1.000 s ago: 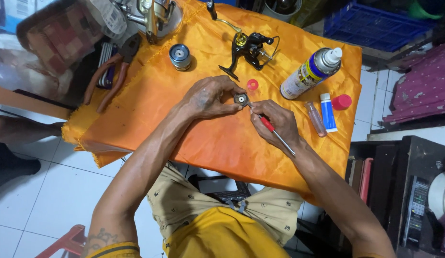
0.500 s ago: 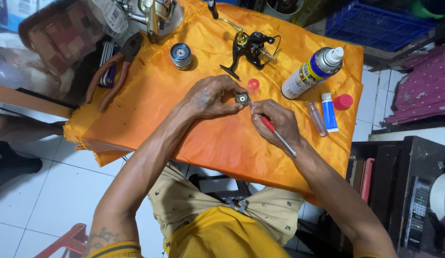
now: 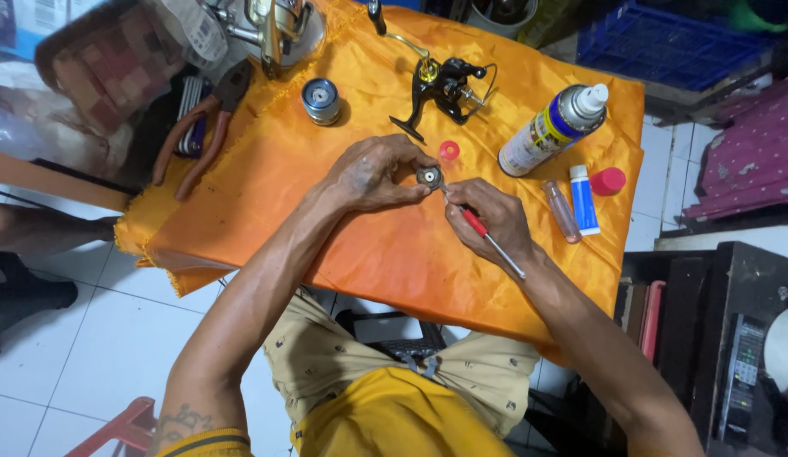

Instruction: Performing maintenance and repair on a fishing reel by disassembling parts and applying lubricant.

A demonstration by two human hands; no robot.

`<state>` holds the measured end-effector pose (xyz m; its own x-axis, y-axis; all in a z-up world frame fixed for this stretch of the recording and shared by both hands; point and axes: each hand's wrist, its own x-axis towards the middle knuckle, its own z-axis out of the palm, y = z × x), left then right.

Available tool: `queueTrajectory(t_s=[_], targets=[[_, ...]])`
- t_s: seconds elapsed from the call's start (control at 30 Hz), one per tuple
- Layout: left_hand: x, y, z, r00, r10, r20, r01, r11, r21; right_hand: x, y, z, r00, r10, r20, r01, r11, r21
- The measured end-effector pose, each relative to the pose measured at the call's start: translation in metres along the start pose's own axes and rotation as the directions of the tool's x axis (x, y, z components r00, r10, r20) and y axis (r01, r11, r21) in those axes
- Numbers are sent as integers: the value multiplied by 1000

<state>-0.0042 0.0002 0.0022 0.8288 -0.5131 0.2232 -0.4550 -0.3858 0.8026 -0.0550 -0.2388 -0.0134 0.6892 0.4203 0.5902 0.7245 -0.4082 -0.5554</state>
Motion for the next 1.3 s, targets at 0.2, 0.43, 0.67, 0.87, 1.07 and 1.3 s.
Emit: queueTrajectory(t_s=[0.2,0.43,0.67,0.87,1.07,1.3], targets=[[2,0,-2,1000,18,14,-18,1000,-1,1,2,-2,1000,2,1,-2,1000,-10],[-1,-2,2,1000,3,6,-3,1000,7,-1,1,-1,1000,-2,-5,2,1000,-30],[1,-1,1,1000,-6,-11,6,1000,6,1,-1,-1,1000,8,3,-8,999,-41],[2,-3,0,1000,-14,0,14,1000,13,7,-3,-3,1000,14,-4,-14,999,-39],[3,-3,1,1000,-11,6,10,1000,11,5,-2,-4,1000,13,15,-13,999,-29],[3,-3,2,1000,-15,-9,15,1000,11,3,-2,-3,1000,27,10,-27,1000,-2]])
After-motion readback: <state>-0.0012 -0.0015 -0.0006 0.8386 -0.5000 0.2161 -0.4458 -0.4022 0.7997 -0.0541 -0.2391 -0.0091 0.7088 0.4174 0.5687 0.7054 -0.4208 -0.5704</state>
